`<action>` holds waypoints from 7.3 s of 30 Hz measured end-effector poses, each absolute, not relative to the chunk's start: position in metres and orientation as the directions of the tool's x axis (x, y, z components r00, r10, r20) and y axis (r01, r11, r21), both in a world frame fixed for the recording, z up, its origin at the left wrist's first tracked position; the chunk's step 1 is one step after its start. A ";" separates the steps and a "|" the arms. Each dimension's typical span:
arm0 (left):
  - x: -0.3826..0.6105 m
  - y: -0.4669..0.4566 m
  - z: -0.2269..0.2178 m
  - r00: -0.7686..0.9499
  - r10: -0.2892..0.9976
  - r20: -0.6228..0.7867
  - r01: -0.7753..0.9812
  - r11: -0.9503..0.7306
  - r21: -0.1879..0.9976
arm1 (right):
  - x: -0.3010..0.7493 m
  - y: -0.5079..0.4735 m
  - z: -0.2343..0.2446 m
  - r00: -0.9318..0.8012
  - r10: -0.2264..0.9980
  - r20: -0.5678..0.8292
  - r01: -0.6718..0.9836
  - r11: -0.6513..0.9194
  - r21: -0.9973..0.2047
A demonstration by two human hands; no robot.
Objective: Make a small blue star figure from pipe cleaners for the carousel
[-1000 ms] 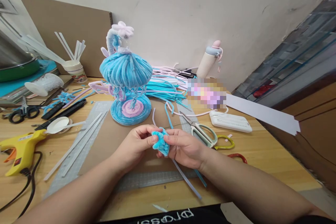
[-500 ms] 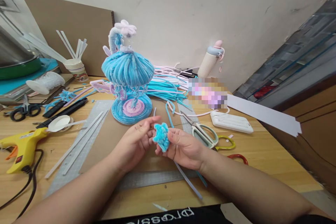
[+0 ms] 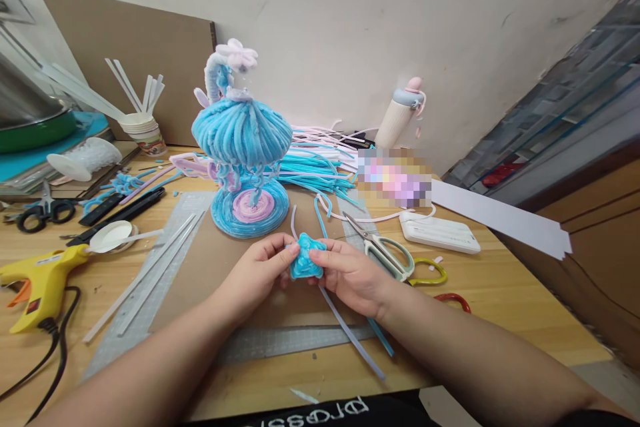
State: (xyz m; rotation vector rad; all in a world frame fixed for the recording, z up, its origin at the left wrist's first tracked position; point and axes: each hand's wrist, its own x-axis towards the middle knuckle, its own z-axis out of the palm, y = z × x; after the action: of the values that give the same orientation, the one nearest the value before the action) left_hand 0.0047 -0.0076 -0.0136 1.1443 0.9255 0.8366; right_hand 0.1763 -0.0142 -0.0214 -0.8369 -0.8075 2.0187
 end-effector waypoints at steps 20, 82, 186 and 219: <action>0.001 -0.005 -0.011 0.279 0.957 -0.080 -0.200 0.139 0.970 | 0.179 -0.012 -0.020 -0.455 0.849 -0.269 -0.460 -0.483 -0.745; -0.005 -0.010 -0.010 0.467 0.739 0.486 0.447 -0.671 0.592 | 0.187 -0.021 -0.022 -0.420 0.741 0.524 0.441 0.671 -0.596; 0.007 -0.026 -0.018 0.190 0.835 0.516 0.308 -0.550 0.776 | 0.174 -0.028 -0.017 -0.330 0.943 0.046 -0.138 0.000 -0.990; 0.007 -0.015 -0.014 0.476 0.858 -0.193 -0.081 0.262 0.962 | 0.179 -0.018 -0.018 -0.497 0.868 0.004 -0.077 -0.039 -0.996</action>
State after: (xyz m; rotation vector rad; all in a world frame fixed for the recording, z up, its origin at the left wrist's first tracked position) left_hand 0.0072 -0.0150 -0.0136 1.1273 0.8581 0.7541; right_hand 0.1791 -0.0177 -0.0181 -0.8656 -1.5013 1.6336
